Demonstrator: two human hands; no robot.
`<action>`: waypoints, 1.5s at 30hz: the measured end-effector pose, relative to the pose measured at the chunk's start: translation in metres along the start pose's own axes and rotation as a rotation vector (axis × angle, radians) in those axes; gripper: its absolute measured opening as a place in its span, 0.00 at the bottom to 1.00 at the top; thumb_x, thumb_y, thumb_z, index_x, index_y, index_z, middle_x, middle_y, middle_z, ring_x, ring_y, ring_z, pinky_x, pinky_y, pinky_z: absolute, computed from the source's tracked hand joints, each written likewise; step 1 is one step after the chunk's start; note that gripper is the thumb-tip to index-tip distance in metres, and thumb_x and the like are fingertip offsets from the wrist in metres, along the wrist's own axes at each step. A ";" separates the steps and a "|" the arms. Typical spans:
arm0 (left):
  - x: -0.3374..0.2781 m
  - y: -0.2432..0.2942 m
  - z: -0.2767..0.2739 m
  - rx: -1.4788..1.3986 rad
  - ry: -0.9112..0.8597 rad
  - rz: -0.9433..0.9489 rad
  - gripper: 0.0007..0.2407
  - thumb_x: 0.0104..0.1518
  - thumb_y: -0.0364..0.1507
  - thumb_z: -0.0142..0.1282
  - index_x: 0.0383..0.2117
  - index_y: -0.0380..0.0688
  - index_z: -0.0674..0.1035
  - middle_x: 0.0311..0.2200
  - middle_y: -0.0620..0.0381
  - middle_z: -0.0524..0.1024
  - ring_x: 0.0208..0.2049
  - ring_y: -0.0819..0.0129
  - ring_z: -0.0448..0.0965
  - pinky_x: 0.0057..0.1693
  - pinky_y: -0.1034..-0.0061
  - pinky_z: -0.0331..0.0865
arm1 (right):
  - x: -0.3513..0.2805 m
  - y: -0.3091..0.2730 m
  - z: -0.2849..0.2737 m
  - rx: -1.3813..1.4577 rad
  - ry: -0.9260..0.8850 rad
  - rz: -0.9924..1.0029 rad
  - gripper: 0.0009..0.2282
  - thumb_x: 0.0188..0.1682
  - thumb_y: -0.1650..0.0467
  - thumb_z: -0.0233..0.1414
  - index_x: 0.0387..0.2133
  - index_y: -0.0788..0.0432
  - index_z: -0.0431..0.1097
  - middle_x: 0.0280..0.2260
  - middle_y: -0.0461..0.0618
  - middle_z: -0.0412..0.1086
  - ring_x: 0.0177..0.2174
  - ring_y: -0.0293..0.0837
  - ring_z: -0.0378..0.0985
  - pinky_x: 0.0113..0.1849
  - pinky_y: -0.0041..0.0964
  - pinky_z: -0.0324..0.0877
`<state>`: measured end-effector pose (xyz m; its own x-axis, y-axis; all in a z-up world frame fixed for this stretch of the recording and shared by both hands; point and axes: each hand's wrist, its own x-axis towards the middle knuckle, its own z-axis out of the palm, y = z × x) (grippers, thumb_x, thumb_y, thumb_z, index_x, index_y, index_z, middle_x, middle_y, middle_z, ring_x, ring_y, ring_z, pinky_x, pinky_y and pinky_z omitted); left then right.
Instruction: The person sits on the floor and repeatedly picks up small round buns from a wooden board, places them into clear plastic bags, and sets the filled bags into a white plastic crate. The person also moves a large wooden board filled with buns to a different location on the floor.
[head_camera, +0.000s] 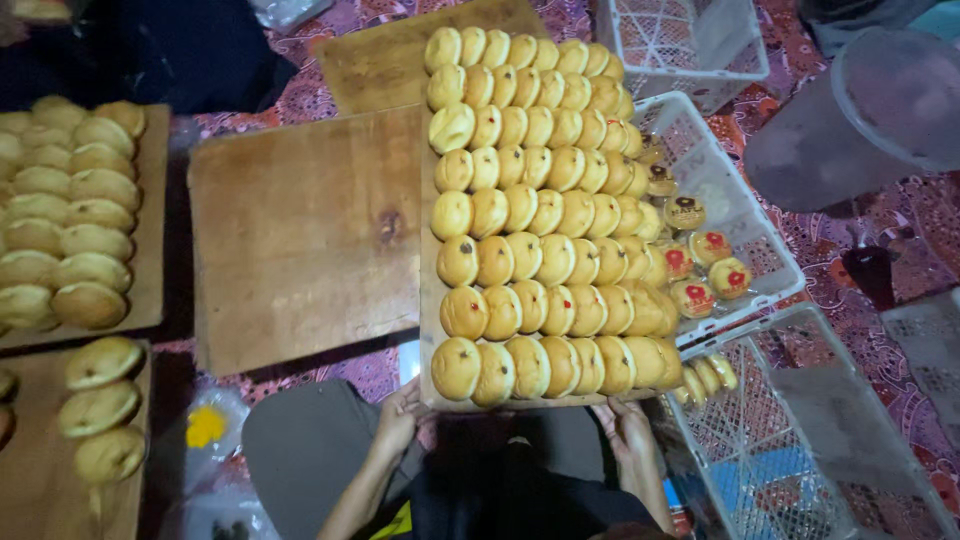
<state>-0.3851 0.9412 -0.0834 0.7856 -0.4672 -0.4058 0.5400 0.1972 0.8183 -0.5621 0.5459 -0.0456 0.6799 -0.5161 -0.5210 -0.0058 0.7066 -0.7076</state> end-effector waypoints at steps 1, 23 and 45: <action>-0.010 -0.014 -0.004 -0.015 -0.041 0.062 0.26 0.57 0.16 0.50 0.65 0.36 0.64 0.53 0.47 0.77 0.50 0.63 0.80 0.54 0.72 0.75 | -0.003 -0.001 0.000 -0.032 -0.010 0.002 0.14 0.54 0.77 0.43 0.53 0.72 0.62 0.51 0.66 0.70 0.51 0.58 0.75 0.55 0.54 0.70; -0.026 -0.047 -0.030 -0.044 -0.018 0.086 0.16 0.61 0.27 0.51 0.55 0.37 0.73 0.47 0.46 0.80 0.44 0.59 0.82 0.48 0.66 0.77 | -0.081 0.056 0.015 0.025 -0.089 -0.089 0.13 0.57 0.73 0.46 0.54 0.68 0.65 0.50 0.55 0.72 0.46 0.44 0.78 0.49 0.38 0.75; 0.010 0.123 -0.176 -0.405 0.916 0.514 0.11 0.70 0.35 0.46 0.45 0.40 0.76 0.39 0.54 0.79 0.39 0.61 0.84 0.47 0.66 0.83 | -0.118 0.156 0.050 -0.242 -0.209 0.142 0.08 0.52 0.75 0.50 0.43 0.66 0.69 0.38 0.57 0.74 0.38 0.49 0.79 0.43 0.42 0.76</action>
<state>-0.2580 1.1122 -0.0586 0.7786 0.5269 -0.3408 0.0151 0.5273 0.8496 -0.6065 0.7409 -0.0710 0.7952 -0.2926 -0.5311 -0.2679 0.6163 -0.7406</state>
